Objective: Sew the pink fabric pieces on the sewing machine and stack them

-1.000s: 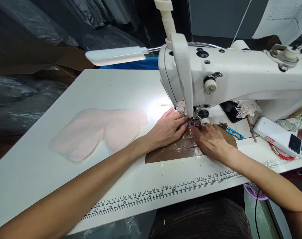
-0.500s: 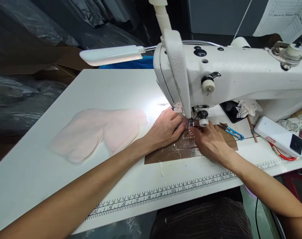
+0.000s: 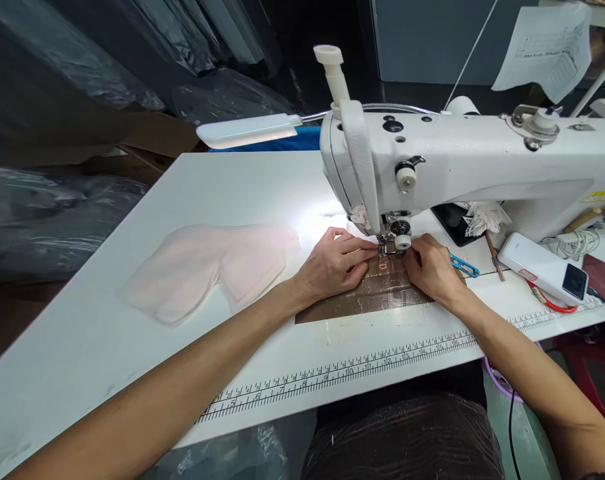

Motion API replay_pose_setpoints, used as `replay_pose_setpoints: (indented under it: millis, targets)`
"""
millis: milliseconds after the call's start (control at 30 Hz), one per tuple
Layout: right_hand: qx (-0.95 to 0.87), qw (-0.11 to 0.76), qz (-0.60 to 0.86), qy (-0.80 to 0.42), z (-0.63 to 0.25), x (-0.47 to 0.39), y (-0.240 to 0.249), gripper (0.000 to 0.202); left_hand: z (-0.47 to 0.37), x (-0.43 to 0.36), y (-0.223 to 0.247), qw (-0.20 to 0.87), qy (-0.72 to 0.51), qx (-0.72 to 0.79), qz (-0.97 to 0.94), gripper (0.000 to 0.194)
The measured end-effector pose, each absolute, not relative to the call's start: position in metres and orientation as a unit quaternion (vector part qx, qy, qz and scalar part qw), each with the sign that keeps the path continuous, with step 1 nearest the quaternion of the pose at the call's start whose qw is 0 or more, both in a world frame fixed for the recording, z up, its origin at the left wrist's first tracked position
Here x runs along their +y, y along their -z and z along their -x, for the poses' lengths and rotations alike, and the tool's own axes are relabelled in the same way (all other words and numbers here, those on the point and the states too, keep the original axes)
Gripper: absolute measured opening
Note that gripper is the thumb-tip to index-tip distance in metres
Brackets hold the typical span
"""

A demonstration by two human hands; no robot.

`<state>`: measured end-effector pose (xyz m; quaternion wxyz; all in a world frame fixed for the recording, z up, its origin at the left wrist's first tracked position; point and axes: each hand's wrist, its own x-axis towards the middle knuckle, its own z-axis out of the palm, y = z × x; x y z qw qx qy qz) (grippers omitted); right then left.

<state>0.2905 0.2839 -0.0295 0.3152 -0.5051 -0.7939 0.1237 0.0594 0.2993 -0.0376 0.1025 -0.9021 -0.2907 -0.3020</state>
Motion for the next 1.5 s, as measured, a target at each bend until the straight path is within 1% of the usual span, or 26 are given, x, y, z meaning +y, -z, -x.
replay_pose_setpoints:
  millis: [667,1000,1300,1500]
  targets:
    - [-0.795,0.283,0.521,-0.125,-0.2899,0.2817,0.0284,0.024,-0.0610,0.2972,0.0347,0.130,0.304,-0.285,0.900,0.028]
    - [-0.801,0.287,0.514,-0.111,-0.2909,0.2820,0.0295,0.023,-0.0598,0.2975,0.0353,0.131,0.287,-0.299,0.900,0.030]
    - [-0.796,0.309,0.506,-0.122,-0.2937,0.2880,0.0339,0.023,-0.0602,0.2958,0.0337,0.141,0.294,-0.281,0.903,0.027]
    - [-0.793,0.261,0.529,-0.155,-0.2909,0.2870,0.0311,0.021,-0.0588,0.2961,0.0354,0.100,0.279,-0.311,0.903,0.030]
